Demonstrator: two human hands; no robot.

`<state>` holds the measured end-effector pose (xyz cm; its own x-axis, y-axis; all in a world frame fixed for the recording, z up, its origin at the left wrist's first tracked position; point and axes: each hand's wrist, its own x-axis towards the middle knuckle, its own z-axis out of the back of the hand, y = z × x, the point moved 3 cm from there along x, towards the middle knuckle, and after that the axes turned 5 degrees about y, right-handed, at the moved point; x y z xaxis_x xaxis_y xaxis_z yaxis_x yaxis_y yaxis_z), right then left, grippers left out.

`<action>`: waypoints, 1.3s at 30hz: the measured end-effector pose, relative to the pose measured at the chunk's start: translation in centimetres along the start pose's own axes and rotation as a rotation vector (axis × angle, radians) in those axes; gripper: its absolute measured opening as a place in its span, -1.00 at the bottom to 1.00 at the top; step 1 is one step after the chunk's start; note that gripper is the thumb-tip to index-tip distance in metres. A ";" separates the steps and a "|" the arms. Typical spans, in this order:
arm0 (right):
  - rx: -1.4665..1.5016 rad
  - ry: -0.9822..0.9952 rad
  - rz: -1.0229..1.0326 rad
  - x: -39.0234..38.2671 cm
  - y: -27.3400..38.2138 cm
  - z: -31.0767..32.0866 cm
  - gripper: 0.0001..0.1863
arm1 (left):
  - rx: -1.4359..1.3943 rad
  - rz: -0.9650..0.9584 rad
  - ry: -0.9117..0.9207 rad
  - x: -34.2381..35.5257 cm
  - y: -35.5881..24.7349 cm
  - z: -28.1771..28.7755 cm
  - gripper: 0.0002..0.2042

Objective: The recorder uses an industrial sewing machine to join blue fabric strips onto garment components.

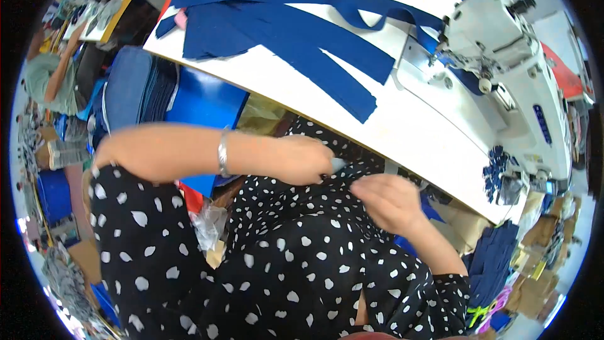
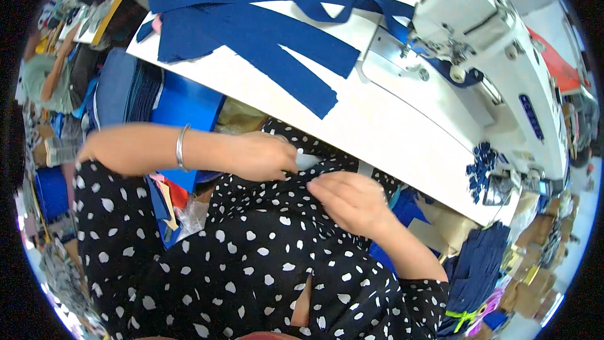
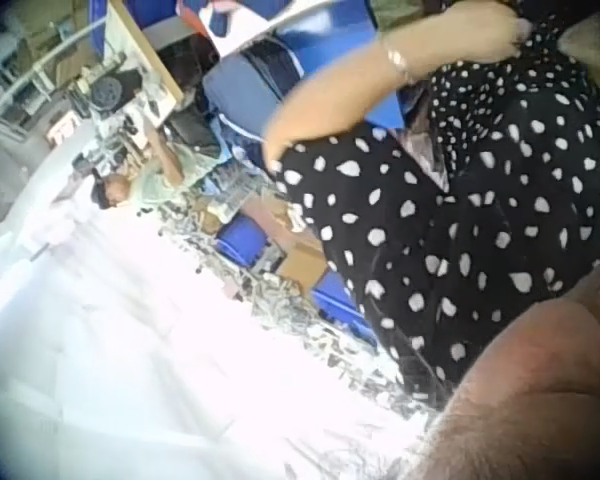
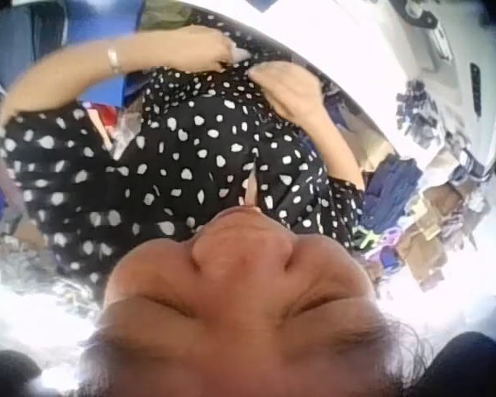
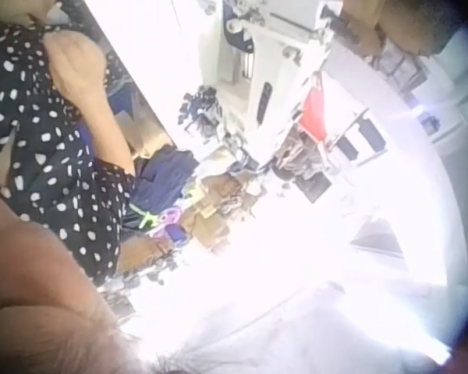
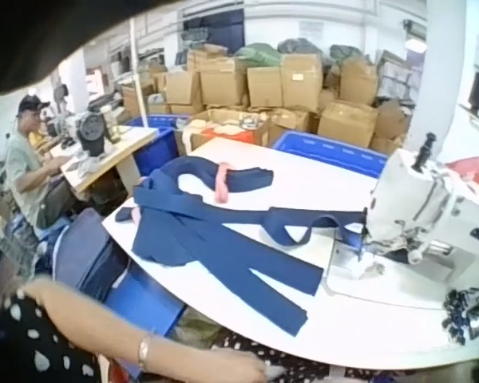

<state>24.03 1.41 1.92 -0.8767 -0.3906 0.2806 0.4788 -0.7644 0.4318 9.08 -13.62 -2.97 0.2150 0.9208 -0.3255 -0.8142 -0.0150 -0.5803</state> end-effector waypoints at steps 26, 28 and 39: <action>1.337 -0.519 -0.207 -2.0 -3.0 9.2 -0.44 | -0.601 -0.155 -0.316 -0.4 -0.9 7.4 -0.74; 1.214 -0.678 -0.394 0.0 -2.0 10.8 -0.37 | -0.995 -0.122 -0.180 1.9 -2.3 7.1 -0.67; 0.717 -1.043 -0.317 1.8 -4.5 12.3 -0.57 | -1.214 -0.211 -0.019 8.8 -5.7 6.8 -0.64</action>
<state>20.80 10.46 11.03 -0.6622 0.5824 0.4715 0.4603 -0.1804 0.8692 11.93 -2.79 2.56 0.2650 0.9546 -0.1362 0.2669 -0.2084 -0.9409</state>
